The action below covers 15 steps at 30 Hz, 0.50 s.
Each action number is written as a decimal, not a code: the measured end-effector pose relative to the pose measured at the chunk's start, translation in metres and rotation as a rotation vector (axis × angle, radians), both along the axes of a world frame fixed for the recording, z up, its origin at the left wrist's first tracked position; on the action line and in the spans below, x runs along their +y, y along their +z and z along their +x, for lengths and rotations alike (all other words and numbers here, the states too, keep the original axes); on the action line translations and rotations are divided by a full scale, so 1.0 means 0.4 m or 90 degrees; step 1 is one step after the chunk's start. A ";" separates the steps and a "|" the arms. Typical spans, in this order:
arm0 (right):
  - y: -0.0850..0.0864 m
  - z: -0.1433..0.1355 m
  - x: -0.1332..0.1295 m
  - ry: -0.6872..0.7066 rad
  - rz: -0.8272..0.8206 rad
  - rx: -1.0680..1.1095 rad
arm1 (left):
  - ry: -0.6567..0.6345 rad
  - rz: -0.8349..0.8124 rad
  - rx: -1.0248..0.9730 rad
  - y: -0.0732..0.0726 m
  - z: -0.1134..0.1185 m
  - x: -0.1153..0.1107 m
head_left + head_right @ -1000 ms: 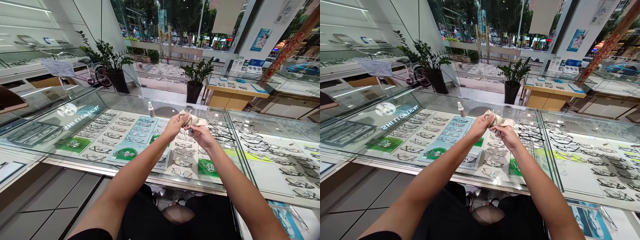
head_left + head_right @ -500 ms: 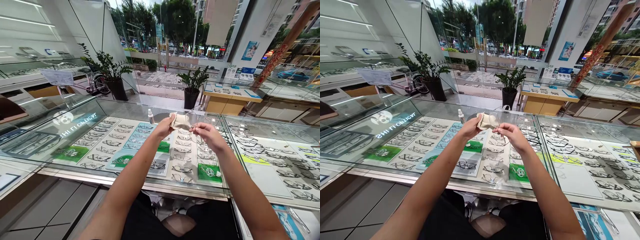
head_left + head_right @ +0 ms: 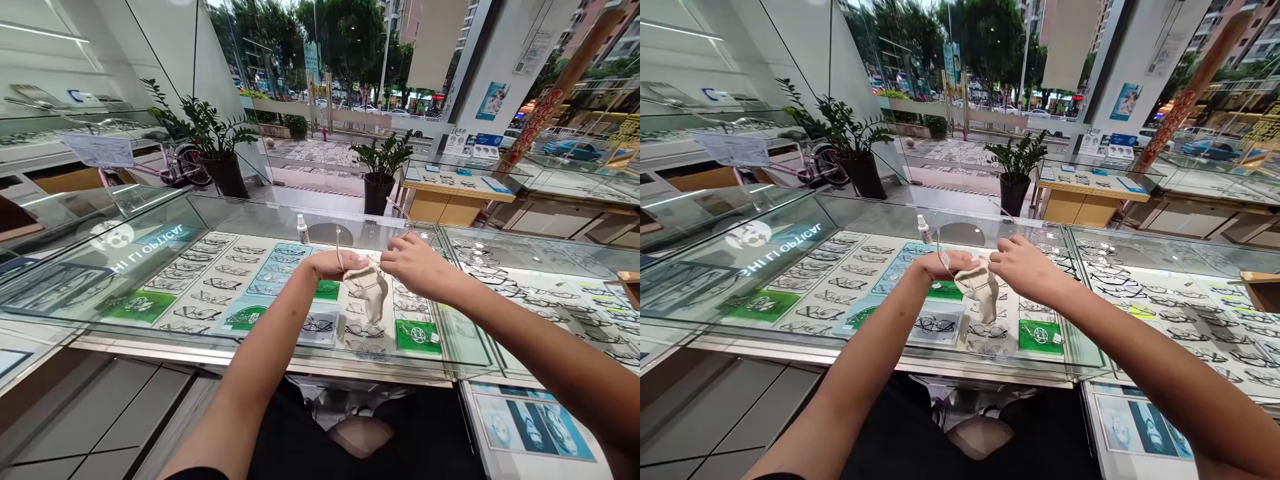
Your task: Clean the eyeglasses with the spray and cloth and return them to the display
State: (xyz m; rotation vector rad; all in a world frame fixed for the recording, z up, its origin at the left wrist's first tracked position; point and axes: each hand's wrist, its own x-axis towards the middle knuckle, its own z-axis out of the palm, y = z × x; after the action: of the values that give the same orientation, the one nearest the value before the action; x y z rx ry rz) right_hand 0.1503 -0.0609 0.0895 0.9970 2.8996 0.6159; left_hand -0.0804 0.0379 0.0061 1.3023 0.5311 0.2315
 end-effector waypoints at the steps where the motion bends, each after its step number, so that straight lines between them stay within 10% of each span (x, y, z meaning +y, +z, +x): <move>1: -0.001 -0.002 0.001 0.000 0.007 -0.007 | -0.026 -0.003 -0.001 -0.001 0.005 -0.002; 15: -0.022 0.009 0.013 -0.030 0.004 0.017 | 0.066 0.126 -0.057 -0.014 0.065 -0.027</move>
State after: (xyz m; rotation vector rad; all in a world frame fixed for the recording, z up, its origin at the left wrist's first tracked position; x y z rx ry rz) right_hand 0.1541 -0.0555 0.0805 1.0790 2.8901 0.6136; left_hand -0.0545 0.0273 0.0006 1.4511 0.5088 0.4351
